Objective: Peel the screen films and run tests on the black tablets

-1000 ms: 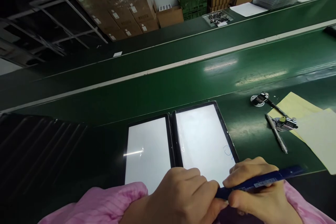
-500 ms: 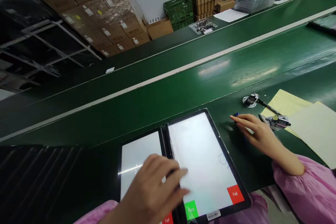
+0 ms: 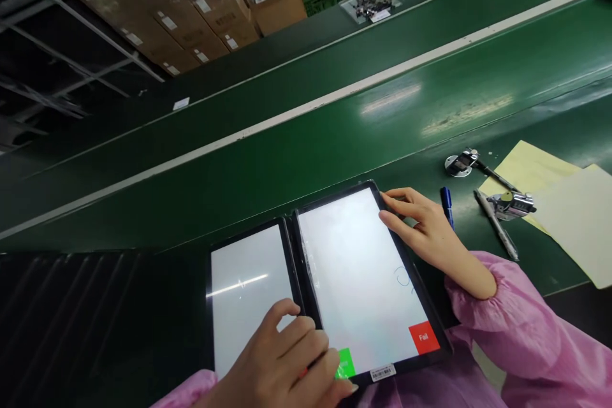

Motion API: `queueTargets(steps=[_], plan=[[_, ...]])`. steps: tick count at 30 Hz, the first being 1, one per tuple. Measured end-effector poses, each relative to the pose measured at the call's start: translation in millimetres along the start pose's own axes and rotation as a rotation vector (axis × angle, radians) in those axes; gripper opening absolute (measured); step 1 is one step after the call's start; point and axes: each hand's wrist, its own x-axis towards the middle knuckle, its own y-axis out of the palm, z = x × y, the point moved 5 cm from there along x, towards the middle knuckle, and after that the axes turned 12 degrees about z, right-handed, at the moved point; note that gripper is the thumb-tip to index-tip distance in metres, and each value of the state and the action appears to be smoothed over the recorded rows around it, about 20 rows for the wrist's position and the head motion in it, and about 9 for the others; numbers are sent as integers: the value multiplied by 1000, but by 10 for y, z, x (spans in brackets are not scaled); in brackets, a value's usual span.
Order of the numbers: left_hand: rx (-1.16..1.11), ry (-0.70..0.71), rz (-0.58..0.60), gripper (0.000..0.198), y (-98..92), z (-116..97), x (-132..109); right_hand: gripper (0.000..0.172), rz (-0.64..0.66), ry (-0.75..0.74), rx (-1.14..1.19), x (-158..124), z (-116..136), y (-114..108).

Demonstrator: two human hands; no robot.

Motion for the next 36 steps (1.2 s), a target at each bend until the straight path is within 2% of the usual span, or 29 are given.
queueTargets(steps=[4, 7, 9, 11, 14, 20, 27, 36], plan=[[15, 79, 13, 22, -24, 173, 285, 35, -20, 74, 64, -36, -26, -5], [76, 100, 60, 18, 56, 499, 702, 40, -61, 114, 181, -130, -42, 25], [56, 58, 142, 28, 172, 777, 1014, 40, -62, 130, 229, -205, -37, 51], [-66, 41, 278, 34, 313, 1000, 1267, 38, -48, 151, 267, -272, -35, 74], [-244, 51, 405, 36, 427, 1145, 1460, 35, -24, 173, 338, -335, -42, 101], [-322, -8, 449, 36, 442, 1126, 1502, 28, -87, 212, 396, -381, -46, 113], [-355, -38, 460, 34, 462, 1129, 1497, 35, -84, 187, 361, -386, -4, 132], [-392, -41, 459, 34, 478, 1148, 1482, 34, -89, 173, 349, -378, -21, 157]])
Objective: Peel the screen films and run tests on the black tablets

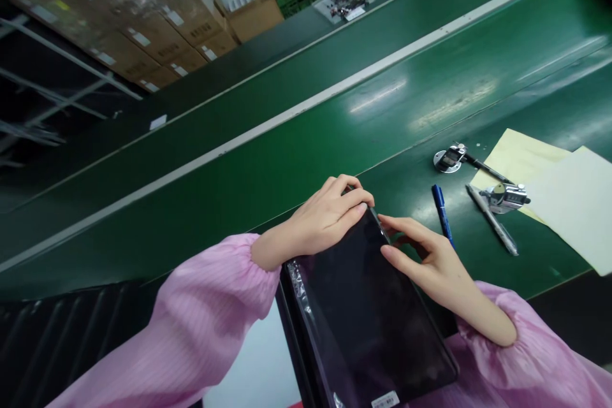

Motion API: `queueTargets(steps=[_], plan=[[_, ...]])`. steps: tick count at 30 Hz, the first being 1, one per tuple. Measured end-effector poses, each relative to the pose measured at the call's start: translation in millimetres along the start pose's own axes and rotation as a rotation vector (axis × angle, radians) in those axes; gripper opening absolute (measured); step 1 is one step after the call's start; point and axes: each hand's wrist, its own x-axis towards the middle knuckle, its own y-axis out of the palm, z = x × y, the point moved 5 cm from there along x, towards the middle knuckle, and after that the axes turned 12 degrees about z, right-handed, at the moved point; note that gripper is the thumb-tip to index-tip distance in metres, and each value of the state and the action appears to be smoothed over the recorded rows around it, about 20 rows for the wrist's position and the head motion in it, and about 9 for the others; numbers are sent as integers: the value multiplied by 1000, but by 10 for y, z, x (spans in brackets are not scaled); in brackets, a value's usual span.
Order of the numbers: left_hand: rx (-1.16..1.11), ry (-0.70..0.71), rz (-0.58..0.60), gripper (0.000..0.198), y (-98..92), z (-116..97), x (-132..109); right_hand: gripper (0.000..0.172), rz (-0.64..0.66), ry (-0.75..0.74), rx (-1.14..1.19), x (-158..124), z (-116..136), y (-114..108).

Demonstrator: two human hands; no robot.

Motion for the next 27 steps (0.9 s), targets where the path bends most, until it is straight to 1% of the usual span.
queueTargets(steps=[8, 13, 15, 16, 18, 19, 20, 21, 22, 24, 25, 27], plan=[[12, 2, 9, 33, -6, 0, 3, 39, 53, -50, -48, 42, -10, -11], [13, -4, 4, 35, 15, -11, 106, 38, 108, -12, -44, 72, -93, -42], [-4, -9, 2, 34, -40, -22, 91, 38, 75, -56, -127, 43, -31, -92], [-6, -9, -17, 33, -93, -37, 38, 37, 40, -108, -205, 12, 40, -123], [27, -15, -116, 34, -222, -98, -187, 33, 6, -258, -426, -74, 244, -140], [67, -17, -187, 33, -275, -151, -358, 29, 29, -341, -548, -121, 352, -111], [115, -13, -256, 30, -298, -221, -557, 27, 84, -420, -659, -164, 445, -57], [166, -5, -313, 26, -281, -304, -773, 25, 155, -491, -750, -200, 519, 12], [209, 7, -362, 21, -224, -397, -994, 26, 224, -551, -822, -226, 572, 84], [253, 17, -418, 15, -1, -576, -1412, 29, 307, -610, -944, -231, 616, 201], [261, -6, -450, 15, 134, -646, -1602, 30, 324, -619, -997, -216, 618, 241], [276, -77, -447, 17, 415, -730, -1910, 31, 310, -644, -1083, -183, 621, 271]])
